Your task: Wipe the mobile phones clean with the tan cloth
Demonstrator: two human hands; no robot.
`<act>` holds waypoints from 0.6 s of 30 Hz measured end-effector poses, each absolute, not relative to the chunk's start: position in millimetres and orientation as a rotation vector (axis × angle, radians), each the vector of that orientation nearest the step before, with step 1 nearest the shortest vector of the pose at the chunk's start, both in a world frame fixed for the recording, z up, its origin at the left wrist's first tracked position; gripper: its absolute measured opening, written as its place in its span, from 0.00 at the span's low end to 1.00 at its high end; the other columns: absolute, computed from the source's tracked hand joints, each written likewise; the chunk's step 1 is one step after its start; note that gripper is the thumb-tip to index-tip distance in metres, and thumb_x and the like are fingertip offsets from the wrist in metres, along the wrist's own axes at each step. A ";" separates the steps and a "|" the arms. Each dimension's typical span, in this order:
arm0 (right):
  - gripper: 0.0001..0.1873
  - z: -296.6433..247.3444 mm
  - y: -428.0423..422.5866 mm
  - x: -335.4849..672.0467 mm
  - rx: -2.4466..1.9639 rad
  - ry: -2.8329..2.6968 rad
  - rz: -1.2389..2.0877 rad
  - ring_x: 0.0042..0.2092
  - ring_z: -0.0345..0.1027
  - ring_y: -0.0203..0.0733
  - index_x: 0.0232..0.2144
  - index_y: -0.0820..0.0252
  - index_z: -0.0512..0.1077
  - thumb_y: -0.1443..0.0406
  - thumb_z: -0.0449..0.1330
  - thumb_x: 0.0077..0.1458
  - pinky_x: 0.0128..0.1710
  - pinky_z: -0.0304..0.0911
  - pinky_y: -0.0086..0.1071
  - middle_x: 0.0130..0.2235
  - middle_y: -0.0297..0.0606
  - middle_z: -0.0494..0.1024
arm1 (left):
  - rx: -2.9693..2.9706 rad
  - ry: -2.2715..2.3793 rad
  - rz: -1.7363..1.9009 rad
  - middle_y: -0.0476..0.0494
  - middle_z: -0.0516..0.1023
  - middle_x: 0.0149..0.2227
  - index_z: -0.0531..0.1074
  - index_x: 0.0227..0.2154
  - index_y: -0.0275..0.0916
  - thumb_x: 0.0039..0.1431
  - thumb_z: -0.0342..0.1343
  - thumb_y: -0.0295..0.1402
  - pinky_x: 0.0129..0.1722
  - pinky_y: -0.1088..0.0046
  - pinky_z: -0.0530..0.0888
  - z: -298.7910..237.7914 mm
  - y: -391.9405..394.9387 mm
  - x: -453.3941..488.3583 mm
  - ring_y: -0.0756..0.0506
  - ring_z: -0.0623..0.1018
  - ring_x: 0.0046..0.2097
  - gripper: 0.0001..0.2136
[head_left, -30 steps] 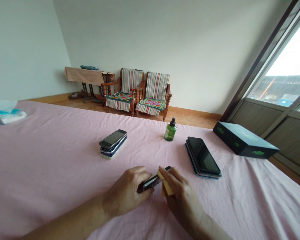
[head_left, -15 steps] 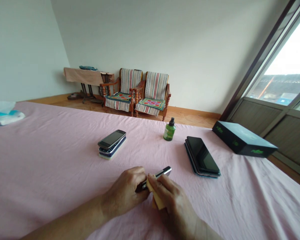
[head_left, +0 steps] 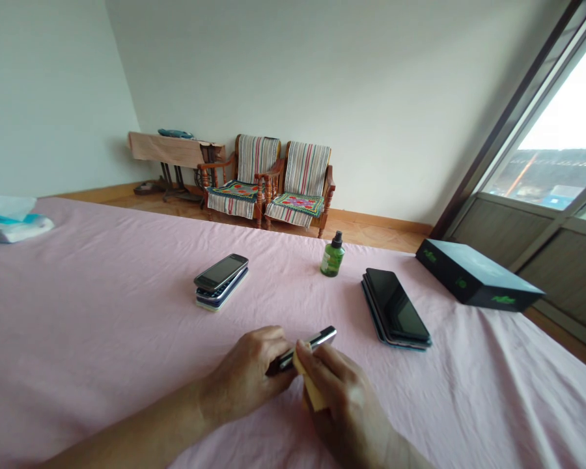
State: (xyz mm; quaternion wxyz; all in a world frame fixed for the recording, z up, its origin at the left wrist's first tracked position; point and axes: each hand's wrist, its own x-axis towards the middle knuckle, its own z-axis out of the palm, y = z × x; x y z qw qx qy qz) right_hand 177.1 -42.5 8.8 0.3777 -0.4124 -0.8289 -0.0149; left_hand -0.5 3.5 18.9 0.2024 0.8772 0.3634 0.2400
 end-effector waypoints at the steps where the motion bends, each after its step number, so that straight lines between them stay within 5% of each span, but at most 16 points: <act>1: 0.22 10.9 -44.0 175.5 -1.056 -2.125 -0.051 0.30 0.71 0.43 0.46 0.68 0.72 0.77 0.48 0.51 0.29 0.70 0.33 0.30 0.45 0.75 | 2.449 1.013 0.670 0.51 0.66 0.25 0.67 0.23 0.37 0.60 0.54 0.30 0.28 0.76 0.62 19.0 3.2 -0.7 0.50 0.69 0.29 0.10; 18: 0.17 11.6 -33.8 196.7 -1.278 -1.973 0.000 0.30 0.69 0.41 0.39 0.62 0.71 0.77 0.49 0.50 0.30 0.65 0.31 0.29 0.38 0.73 | 2.496 1.004 0.617 0.51 0.66 0.26 0.64 0.23 0.37 0.59 0.54 0.26 0.29 0.76 0.62 22.3 2.6 -1.1 0.50 0.69 0.30 0.10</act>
